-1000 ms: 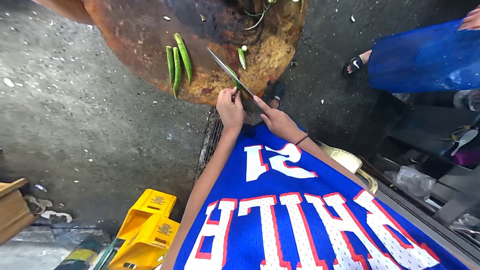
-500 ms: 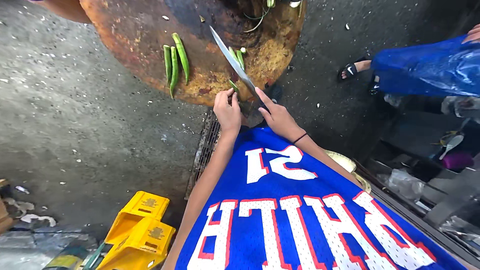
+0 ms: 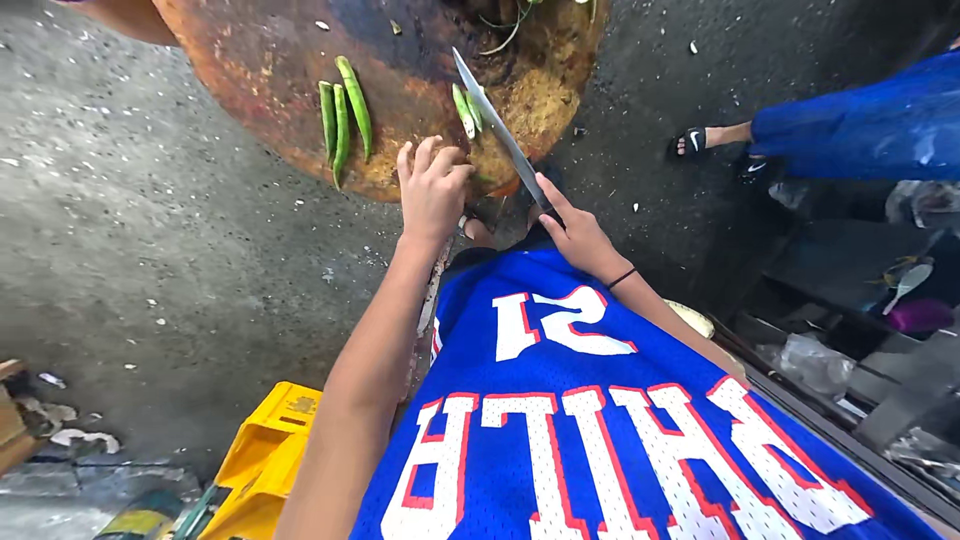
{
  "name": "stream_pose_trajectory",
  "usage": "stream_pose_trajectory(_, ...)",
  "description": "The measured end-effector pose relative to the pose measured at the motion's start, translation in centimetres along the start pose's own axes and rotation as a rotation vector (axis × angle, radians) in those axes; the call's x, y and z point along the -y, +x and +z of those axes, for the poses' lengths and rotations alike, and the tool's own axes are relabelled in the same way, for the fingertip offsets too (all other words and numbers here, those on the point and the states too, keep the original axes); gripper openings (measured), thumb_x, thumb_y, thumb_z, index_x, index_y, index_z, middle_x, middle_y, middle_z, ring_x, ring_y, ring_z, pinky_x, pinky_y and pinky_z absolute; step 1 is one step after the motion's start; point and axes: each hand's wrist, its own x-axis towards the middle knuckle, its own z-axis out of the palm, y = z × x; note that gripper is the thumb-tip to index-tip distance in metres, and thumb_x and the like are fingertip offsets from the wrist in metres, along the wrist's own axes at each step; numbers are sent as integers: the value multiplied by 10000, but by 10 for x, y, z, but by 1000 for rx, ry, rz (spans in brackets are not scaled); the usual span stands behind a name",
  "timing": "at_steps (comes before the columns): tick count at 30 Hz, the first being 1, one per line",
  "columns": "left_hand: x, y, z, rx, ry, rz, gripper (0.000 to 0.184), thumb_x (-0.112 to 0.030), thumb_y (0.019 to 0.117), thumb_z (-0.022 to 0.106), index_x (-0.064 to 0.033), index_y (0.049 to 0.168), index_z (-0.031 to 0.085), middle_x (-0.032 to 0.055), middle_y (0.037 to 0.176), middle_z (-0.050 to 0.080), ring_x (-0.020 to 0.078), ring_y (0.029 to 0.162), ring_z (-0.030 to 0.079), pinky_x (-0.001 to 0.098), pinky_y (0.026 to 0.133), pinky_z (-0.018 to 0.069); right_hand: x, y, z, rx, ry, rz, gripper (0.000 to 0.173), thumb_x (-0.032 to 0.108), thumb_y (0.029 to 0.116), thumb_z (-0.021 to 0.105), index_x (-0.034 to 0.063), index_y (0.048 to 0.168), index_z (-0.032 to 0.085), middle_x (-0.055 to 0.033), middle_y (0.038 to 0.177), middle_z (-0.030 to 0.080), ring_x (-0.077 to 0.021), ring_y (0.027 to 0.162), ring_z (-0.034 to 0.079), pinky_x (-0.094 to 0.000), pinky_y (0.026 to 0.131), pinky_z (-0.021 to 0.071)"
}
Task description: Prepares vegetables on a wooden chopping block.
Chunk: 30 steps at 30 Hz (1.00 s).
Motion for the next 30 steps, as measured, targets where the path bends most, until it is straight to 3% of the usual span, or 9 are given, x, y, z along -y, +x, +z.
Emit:
stream_pose_trajectory(2,2,3,-6,23,3,-58,211,-264,1044,584,-166,1162,728,70,1190,722,319,1226,611,581,1075,389,1,-5,-1,-13,-7,-28,589,277,1105,442,277,1653,226,-174,1050,726,-332,849,713,-535,799,585)
stream_pose_trajectory(6,-12,-1,-8,16,-180,-382,280,-255,1041,589,-25,1148,709,187,1191,684,337,1102,677,493,975,544,8,-13,3,52,-45,-49,580,267,1105,439,288,1649,237,-182,1083,723,-359,943,718,-548,863,580)
stream_pose_trajectory(10,-22,-3,0,-74,-217,-522,279,-258,1032,609,-11,1073,730,178,1150,679,295,1066,677,420,962,553,3,-22,23,-12,-140,-128,570,307,1101,452,335,1639,263,-159,945,690,-335,799,700,-522,681,592)
stream_pose_trajectory(13,-23,-3,2,-91,-217,-545,272,-250,1028,617,-6,1061,732,180,1125,683,295,1057,680,411,961,551,5,-20,26,15,-203,-126,578,304,1102,449,355,1641,245,-150,917,678,-330,775,694,-511,644,587)
stream_pose_trajectory(17,-23,-4,6,-151,-216,-530,222,-210,999,641,-30,1079,744,156,1086,693,256,975,689,371,891,572,-2,-13,23,90,-194,-58,590,301,1091,482,398,1628,258,-166,946,707,-362,828,711,-566,699,585)
stream_pose_trajectory(23,-27,0,-11,51,-207,-669,308,-198,968,633,-43,1224,704,187,1213,672,314,1120,668,478,978,546,-17,1,-22,226,122,-70,592,313,1095,482,383,1634,247,-164,1187,718,-334,935,727,-575,859,573)
stream_pose_trajectory(24,-27,1,-14,51,-223,-686,315,-199,966,638,-45,1234,698,184,1206,674,314,1120,667,489,980,542,-21,0,-31,200,161,-58,595,337,1093,484,397,1633,242,-151,1189,718,-306,875,728,-550,809,588)
stream_pose_trajectory(27,-30,12,-20,-12,-266,-686,380,-205,975,615,-30,1310,652,184,1211,683,311,1115,673,489,978,545,-45,-12,-52,86,304,13,609,463,1069,487,530,1603,201,-113,910,690,-206,504,597,-419,459,551)
stream_pose_trajectory(30,-37,40,-25,-57,-262,-658,422,-200,988,588,-40,1377,608,184,1226,671,317,1127,657,485,980,538,-65,-24,-78,59,351,74,613,473,1069,487,560,1594,183,-97,798,656,-206,456,554,-410,416,520)
